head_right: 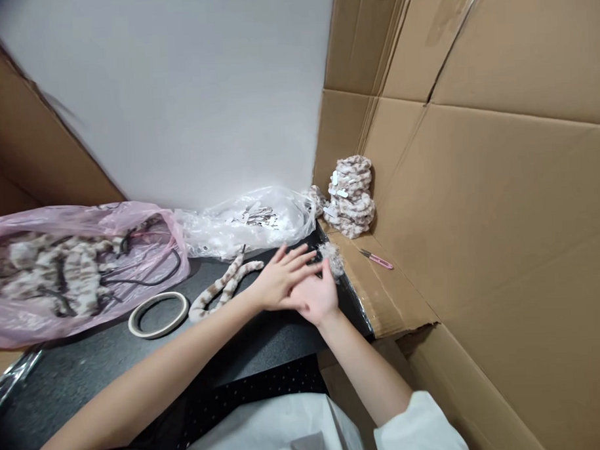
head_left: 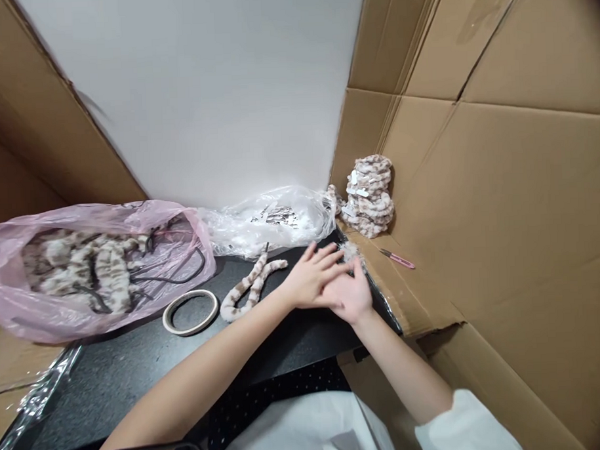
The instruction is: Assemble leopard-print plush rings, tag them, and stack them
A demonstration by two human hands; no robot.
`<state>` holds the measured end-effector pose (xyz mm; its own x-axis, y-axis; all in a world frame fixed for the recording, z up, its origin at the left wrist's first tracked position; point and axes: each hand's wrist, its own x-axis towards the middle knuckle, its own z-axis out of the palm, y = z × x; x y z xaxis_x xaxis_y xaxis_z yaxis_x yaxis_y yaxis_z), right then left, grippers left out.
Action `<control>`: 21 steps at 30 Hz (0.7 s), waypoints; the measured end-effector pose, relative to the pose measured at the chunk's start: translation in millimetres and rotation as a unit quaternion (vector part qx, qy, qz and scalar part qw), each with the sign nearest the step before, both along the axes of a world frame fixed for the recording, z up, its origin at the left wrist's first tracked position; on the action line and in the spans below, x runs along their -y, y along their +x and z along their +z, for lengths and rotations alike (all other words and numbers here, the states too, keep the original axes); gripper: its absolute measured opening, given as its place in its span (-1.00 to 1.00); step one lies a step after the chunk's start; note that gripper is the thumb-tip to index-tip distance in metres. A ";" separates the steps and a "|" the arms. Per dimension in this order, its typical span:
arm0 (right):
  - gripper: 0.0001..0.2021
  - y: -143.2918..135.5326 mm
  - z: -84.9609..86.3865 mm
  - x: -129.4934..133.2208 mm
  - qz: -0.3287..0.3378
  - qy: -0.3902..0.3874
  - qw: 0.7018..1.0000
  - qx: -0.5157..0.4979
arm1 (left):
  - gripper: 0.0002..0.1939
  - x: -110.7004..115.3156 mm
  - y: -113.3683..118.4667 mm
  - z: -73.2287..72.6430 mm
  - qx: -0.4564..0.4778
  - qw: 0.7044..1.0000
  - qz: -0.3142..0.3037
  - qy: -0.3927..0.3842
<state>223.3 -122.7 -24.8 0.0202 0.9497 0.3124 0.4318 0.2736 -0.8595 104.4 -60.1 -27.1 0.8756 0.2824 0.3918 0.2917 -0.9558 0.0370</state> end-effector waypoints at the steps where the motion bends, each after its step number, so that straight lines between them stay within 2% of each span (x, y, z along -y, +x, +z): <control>1: -0.43 6.0 0.2 5.8 0.031 -0.013 0.998 -0.051 | -0.36 -7.4 -3.3 2.2 0.013 0.998 0.061 -0.008; 3: -0.41 17.5 0.0 16.6 0.110 -0.062 0.968 -0.217 | -0.41 -15.4 -18.8 8.6 0.036 0.984 0.172 -0.008; 5: -0.49 25.7 -3.3 22.9 0.125 -0.104 0.932 -0.325 | -0.51 -15.0 -42.3 15.2 0.037 0.967 0.251 -0.014; 7: -0.54 27.9 -10.5 22.1 0.086 -0.136 0.924 -0.346 | -0.65 -12.0 -67.5 18.9 0.010 0.938 0.341 -0.054; 9: -0.64 23.2 -19.7 13.8 0.044 -0.171 0.929 -0.327 | -0.66 -11.8 -88.4 17.5 -0.047 0.892 0.435 -0.109; 10: -0.69 18.6 -23.9 7.3 0.033 -0.187 0.932 -0.309 | -0.66 -13.3 -96.0 14.8 -0.067 0.873 0.462 -0.140; 12: -0.75 6.3 -30.1 -8.9 0.035 -0.216 0.943 -0.251 | -0.68 -18.2 -104.4 6.8 -0.079 0.861 0.467 -0.184; 15: -0.78 -13.1 -31.8 -36.1 0.062 -0.212 0.971 -0.095 | -0.73 -24.8 -105.2 -4.2 -0.063 0.874 0.433 -0.212; 18: -0.75 -26.3 -30.2 -58.7 0.059 -0.100 0.988 0.098 | -0.74 -25.7 -104.7 -9.1 -0.033 0.886 0.396 -0.238; 21: -0.73 -31.6 -32.7 -70.3 0.060 -0.025 0.968 0.244 | -0.74 -22.1 -110.0 -12.5 0.003 0.896 0.355 -0.266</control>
<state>191.6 -52.4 -57.5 -0.2290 0.9503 0.2107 0.7569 0.3100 -0.5754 -5.5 -38.0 -39.5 0.3988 0.9161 0.0414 0.8179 -0.3757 0.4356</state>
